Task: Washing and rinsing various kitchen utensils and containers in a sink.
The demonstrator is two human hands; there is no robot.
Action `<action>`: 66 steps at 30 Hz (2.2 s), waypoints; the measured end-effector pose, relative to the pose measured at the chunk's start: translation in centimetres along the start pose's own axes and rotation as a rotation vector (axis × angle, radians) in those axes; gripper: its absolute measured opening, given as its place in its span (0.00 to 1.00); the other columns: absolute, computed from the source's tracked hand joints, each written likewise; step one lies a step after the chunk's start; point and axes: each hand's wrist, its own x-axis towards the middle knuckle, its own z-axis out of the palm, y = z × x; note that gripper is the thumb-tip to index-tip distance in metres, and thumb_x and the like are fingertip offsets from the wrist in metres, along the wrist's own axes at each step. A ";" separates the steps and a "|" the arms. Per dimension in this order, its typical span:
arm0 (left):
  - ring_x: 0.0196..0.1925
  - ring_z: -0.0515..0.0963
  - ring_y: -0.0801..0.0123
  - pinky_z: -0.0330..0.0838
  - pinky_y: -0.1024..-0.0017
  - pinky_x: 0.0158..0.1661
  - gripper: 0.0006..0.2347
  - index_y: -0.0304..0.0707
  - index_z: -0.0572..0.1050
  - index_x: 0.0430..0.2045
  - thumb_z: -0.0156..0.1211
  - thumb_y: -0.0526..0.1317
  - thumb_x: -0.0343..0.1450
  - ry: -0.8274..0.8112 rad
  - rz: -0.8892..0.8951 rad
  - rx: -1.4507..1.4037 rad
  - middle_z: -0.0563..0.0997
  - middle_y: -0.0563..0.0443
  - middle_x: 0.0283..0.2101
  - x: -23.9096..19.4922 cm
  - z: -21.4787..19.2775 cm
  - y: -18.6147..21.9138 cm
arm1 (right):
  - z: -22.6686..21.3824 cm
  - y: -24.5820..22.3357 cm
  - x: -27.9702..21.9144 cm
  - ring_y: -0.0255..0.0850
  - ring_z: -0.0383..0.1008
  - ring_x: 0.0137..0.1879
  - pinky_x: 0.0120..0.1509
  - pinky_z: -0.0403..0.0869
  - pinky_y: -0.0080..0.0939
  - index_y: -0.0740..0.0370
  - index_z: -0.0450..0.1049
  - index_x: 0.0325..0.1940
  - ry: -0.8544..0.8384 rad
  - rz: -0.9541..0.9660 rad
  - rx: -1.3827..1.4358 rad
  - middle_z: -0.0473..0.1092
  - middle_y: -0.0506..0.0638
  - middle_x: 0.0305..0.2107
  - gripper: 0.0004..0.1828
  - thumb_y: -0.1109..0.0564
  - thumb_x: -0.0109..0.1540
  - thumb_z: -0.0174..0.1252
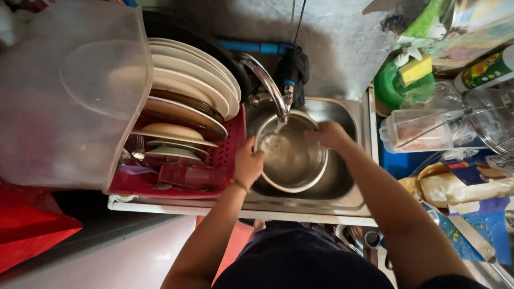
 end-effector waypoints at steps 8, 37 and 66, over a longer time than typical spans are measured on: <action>0.49 0.83 0.47 0.79 0.57 0.50 0.16 0.39 0.82 0.46 0.61 0.38 0.64 0.035 0.320 0.072 0.84 0.39 0.43 4.9 3.3 -1.2 | -1.2 -0.5 -10.5 0.66 0.79 0.33 0.40 0.80 0.70 0.88 0.74 0.42 -0.245 0.484 0.871 0.72 0.76 0.28 0.15 0.69 0.56 0.60; 0.60 0.76 0.45 0.63 0.52 0.65 0.21 0.35 0.78 0.45 0.39 0.53 0.79 -0.388 0.262 0.131 0.81 0.32 0.48 5.0 0.0 7.1 | -1.3 -4.5 -13.5 0.66 0.68 0.66 0.72 0.69 0.62 0.45 0.33 0.83 0.062 0.045 0.021 0.56 0.62 0.71 0.52 0.59 0.59 0.51; 0.44 0.84 0.64 0.78 0.63 0.47 0.10 0.39 0.83 0.28 0.61 0.46 0.70 -0.145 0.013 -0.191 0.85 0.47 0.35 6.1 6.8 3.7 | 0.7 2.8 -17.8 0.54 0.72 0.64 0.70 0.65 0.62 0.41 0.71 0.65 0.313 0.548 0.290 0.76 0.52 0.53 0.33 0.39 0.56 0.61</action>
